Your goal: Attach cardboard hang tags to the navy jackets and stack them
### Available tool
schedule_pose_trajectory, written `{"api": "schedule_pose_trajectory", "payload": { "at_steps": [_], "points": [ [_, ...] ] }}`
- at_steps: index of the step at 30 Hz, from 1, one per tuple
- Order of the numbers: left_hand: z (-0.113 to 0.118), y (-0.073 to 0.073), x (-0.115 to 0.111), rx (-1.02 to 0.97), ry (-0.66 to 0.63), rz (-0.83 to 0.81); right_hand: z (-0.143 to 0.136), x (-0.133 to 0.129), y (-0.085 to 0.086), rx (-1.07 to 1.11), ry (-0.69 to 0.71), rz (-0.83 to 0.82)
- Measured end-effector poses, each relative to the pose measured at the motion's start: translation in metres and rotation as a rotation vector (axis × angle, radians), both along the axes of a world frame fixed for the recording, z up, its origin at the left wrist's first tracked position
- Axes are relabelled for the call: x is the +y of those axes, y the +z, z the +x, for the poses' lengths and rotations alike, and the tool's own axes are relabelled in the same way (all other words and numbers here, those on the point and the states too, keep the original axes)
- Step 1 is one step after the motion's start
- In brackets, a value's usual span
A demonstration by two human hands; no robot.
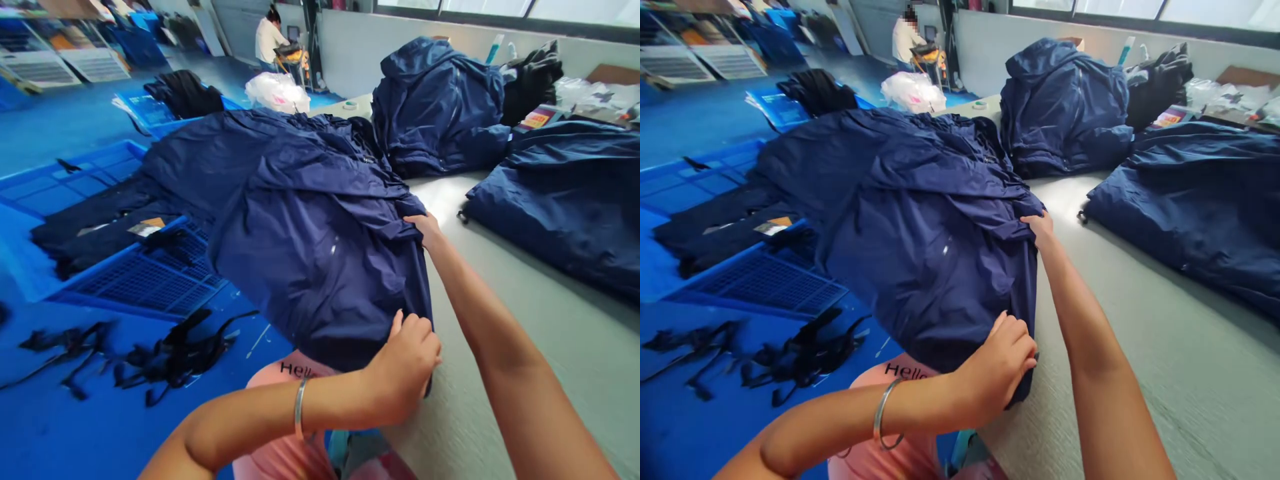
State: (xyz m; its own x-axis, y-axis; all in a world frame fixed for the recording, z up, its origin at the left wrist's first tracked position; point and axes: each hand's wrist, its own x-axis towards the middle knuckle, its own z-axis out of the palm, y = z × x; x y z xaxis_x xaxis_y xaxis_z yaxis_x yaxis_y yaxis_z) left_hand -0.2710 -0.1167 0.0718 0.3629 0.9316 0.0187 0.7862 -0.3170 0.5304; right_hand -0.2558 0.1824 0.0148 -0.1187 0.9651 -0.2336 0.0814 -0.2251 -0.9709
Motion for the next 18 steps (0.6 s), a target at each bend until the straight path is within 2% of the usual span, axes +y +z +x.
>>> {"api": "schedule_pose_trajectory", "payload": {
  "at_steps": [2, 6, 9, 12, 14, 16, 18],
  "points": [
    [0.016, -0.001, -0.009, -0.047, -0.034, -0.03, 0.034, -0.01, -0.002, -0.148, -0.069, 0.056],
    [0.054, -0.004, -0.033, -0.069, -0.186, -0.066, 0.117, -0.041, -0.001, -0.292, -0.023, 0.223],
    [0.081, -0.009, -0.053, -0.12, -0.368, -0.103, 0.192, -0.073, -0.003, -0.433, -0.048, 0.316],
    [0.095, -0.011, -0.067, -0.238, -0.492, -0.087, 0.278, -0.11, -0.005, -0.651, -0.077, 0.391],
    [0.097, -0.009, -0.069, -0.295, -0.494, -0.06, 0.339, -0.139, -0.002, -0.816, -0.091, 0.388],
    [0.096, -0.005, -0.064, -0.328, -0.426, -0.056, 0.396, -0.17, 0.006, -1.007, -0.104, 0.327],
    [0.095, -0.001, -0.052, -0.335, -0.335, -0.058, 0.442, -0.197, 0.016, -1.306, -0.177, 0.288]
  ]
}}
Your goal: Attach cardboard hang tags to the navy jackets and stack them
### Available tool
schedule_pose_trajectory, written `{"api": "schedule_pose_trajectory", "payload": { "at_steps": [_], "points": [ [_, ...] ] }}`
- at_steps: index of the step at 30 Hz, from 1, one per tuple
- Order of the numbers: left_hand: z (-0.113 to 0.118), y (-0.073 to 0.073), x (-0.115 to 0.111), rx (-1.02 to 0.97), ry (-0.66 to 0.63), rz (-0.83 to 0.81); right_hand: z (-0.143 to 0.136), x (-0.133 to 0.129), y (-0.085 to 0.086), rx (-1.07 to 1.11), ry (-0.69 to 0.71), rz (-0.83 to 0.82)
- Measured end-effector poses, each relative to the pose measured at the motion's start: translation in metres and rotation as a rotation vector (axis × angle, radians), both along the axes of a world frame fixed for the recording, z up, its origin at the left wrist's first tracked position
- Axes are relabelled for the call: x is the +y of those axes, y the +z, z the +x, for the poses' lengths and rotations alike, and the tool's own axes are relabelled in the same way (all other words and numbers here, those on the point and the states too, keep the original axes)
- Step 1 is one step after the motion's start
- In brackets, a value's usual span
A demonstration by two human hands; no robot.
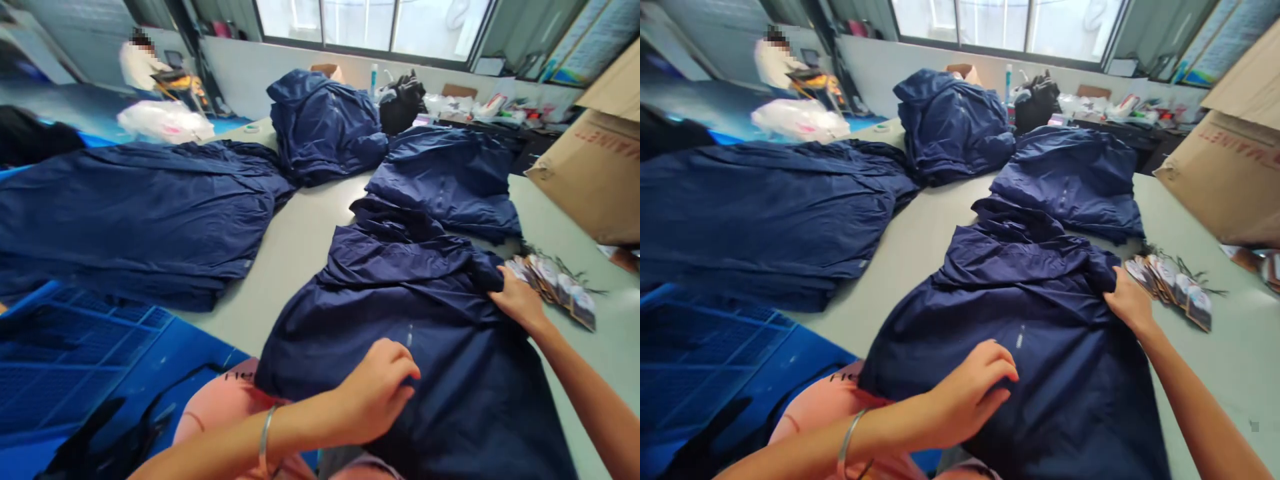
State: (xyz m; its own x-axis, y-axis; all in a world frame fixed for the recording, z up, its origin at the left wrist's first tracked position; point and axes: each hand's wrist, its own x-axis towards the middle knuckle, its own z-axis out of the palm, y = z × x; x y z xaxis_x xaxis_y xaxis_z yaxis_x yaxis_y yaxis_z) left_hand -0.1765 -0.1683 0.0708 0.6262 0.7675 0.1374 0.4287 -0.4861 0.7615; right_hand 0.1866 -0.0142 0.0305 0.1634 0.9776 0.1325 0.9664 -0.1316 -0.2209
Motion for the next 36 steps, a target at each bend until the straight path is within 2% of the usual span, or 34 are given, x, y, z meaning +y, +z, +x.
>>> {"api": "schedule_pose_trajectory", "payload": {
  "at_steps": [2, 5, 7, 10, 13, 16, 19, 21, 23, 25, 28, 32, 36],
  "points": [
    [0.004, 0.004, 0.019, 0.0, 0.062, 0.037, 0.032, -0.019, 0.008, -0.221, -0.078, 0.064],
    [0.027, 0.009, 0.055, -0.033, 0.106, 0.179, 0.047, -0.028, 0.01, -0.247, -0.008, 0.135],
    [0.053, 0.008, 0.078, -0.051, 0.13, 0.263, 0.039, -0.028, 0.002, -0.186, 0.12, 0.134],
    [0.097, -0.003, 0.111, -0.055, 0.124, 0.337, 0.009, -0.037, -0.018, -0.171, 0.238, 0.067],
    [0.138, -0.021, 0.145, -0.038, 0.169, 0.4, -0.021, -0.066, -0.034, -0.171, 0.149, 0.077],
    [0.17, -0.04, 0.18, -0.024, 0.258, 0.451, -0.035, -0.1, -0.03, -0.218, 0.149, 0.069],
    [0.189, -0.057, 0.205, 0.015, 0.35, 0.456, -0.036, -0.11, -0.007, -0.218, 0.125, -0.016],
    [0.195, -0.067, 0.209, 0.067, 0.381, 0.452, -0.032, -0.096, 0.007, -0.135, 0.13, -0.007],
    [0.196, -0.075, 0.205, 0.129, 0.373, 0.458, -0.027, -0.071, 0.015, 0.017, 0.192, 0.11],
    [0.193, -0.08, 0.198, 0.173, 0.331, 0.475, -0.022, -0.042, 0.012, 0.152, 0.228, 0.242],
    [0.187, -0.079, 0.19, 0.155, 0.284, 0.491, -0.015, -0.014, -0.006, 0.207, 0.128, 0.291],
    [0.185, -0.074, 0.192, 0.06, 0.279, 0.47, -0.013, -0.013, -0.028, 0.175, 0.123, 0.34],
    [0.189, -0.072, 0.196, 0.08, 0.219, 0.458, -0.014, -0.019, -0.029, 0.118, 0.153, 0.349]
  ]
}}
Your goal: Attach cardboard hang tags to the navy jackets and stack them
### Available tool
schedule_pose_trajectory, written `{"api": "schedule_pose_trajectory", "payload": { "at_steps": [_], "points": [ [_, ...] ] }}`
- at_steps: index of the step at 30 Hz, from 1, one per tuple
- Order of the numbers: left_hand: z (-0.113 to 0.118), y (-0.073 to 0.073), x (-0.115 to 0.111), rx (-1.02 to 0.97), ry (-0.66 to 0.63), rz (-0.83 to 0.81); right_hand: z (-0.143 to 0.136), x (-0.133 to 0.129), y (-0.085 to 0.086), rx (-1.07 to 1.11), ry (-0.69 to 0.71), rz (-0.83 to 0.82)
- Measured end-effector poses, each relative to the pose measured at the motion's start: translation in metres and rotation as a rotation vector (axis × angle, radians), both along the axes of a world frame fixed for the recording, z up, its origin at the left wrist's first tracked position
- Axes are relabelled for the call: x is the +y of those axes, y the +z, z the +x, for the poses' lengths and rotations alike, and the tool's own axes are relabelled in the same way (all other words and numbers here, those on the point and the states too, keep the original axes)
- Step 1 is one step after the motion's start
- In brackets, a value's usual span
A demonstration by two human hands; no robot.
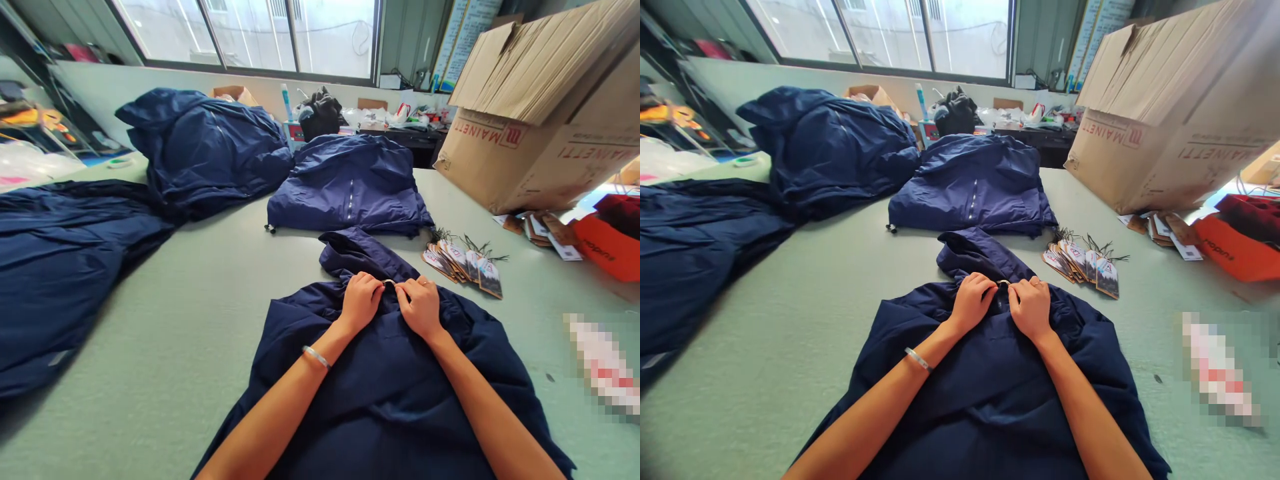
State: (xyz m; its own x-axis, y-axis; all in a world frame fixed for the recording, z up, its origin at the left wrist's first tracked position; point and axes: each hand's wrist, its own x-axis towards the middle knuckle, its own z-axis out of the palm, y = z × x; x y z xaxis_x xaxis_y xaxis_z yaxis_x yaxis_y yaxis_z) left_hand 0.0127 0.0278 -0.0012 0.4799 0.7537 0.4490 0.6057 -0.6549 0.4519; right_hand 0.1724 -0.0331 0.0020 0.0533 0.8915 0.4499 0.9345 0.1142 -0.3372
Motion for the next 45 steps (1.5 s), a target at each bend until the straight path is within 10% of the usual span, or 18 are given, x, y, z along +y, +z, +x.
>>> {"api": "schedule_pose_trajectory", "payload": {
  "at_steps": [10, 16, 22, 26, 32, 40, 45],
  "points": [
    [0.02, 0.004, 0.018, 0.26, 0.096, -0.054, -0.001, 0.007, -0.005, -0.056, -0.094, -0.085],
    [0.02, -0.001, 0.019, 0.005, 0.119, -0.045, 0.002, 0.006, -0.004, -0.09, -0.05, 0.073],
    [0.016, 0.001, 0.024, -0.199, 0.146, 0.014, -0.001, -0.002, -0.002, -0.072, 0.32, 0.266],
    [0.014, 0.004, 0.026, -0.359, 0.173, -0.129, 0.001, -0.004, -0.001, -0.059, 0.144, 0.117],
    [0.016, 0.005, 0.017, -0.477, 0.091, -0.187, -0.003, 0.001, 0.0, 0.264, -0.181, -0.171],
    [0.016, 0.006, 0.017, -0.5, -0.007, -0.154, 0.003, 0.011, 0.008, 1.249, -0.056, -0.258],
    [0.014, 0.006, 0.019, -0.414, -0.011, -0.133, 0.016, 0.013, 0.008, 1.435, -0.017, -0.361]
  ]
}}
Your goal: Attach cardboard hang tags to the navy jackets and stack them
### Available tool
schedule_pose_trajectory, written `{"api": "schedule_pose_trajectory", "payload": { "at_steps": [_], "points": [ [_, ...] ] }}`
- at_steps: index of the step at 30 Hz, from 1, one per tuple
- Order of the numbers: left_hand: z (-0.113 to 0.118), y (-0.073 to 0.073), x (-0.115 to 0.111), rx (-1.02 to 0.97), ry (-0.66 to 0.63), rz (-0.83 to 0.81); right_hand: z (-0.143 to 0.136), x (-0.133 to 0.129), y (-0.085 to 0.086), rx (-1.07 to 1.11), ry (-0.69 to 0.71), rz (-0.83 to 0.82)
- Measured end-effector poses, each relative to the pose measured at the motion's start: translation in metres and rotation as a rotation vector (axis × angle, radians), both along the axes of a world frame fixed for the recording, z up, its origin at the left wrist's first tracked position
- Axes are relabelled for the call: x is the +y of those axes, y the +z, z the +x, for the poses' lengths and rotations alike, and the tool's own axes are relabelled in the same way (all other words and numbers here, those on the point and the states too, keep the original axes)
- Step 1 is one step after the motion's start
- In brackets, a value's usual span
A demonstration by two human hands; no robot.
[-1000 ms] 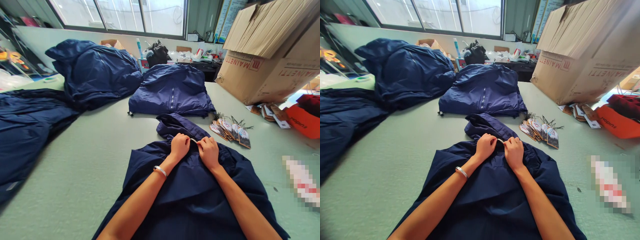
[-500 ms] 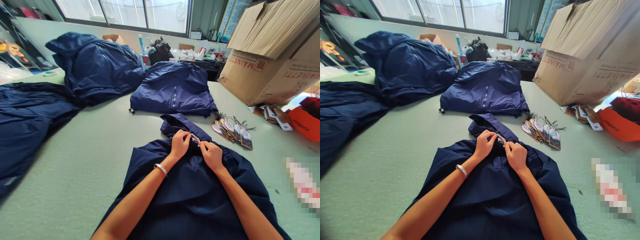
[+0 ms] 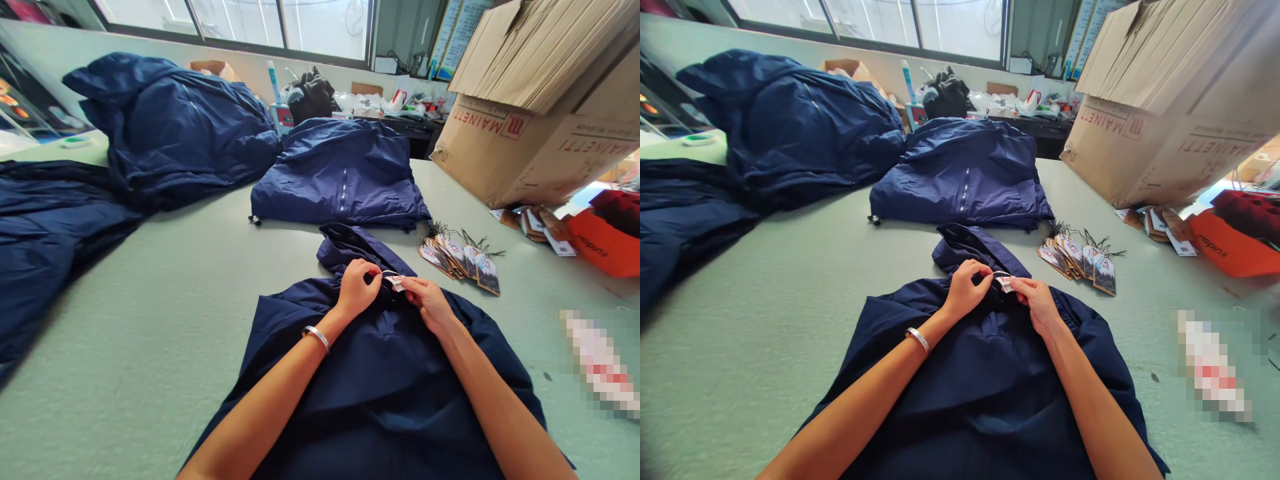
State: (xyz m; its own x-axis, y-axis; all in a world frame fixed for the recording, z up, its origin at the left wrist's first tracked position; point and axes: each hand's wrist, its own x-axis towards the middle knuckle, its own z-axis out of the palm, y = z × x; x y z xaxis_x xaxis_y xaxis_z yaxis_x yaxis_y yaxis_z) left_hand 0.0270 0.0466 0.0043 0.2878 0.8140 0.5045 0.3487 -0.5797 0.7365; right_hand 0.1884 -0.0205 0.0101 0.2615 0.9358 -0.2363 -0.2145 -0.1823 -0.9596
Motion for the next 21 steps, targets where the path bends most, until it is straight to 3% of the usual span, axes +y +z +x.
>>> {"api": "schedule_pose_trajectory", "payload": {
  "at_steps": [13, 21],
  "points": [
    [0.001, -0.001, 0.0, 0.008, 0.041, 0.017, 0.001, -0.002, 0.002, -0.031, 0.074, -0.029],
    [-0.001, 0.003, 0.002, -0.019, 0.094, 0.087, -0.009, 0.003, 0.009, -0.159, -0.076, 0.032]
  ]
}}
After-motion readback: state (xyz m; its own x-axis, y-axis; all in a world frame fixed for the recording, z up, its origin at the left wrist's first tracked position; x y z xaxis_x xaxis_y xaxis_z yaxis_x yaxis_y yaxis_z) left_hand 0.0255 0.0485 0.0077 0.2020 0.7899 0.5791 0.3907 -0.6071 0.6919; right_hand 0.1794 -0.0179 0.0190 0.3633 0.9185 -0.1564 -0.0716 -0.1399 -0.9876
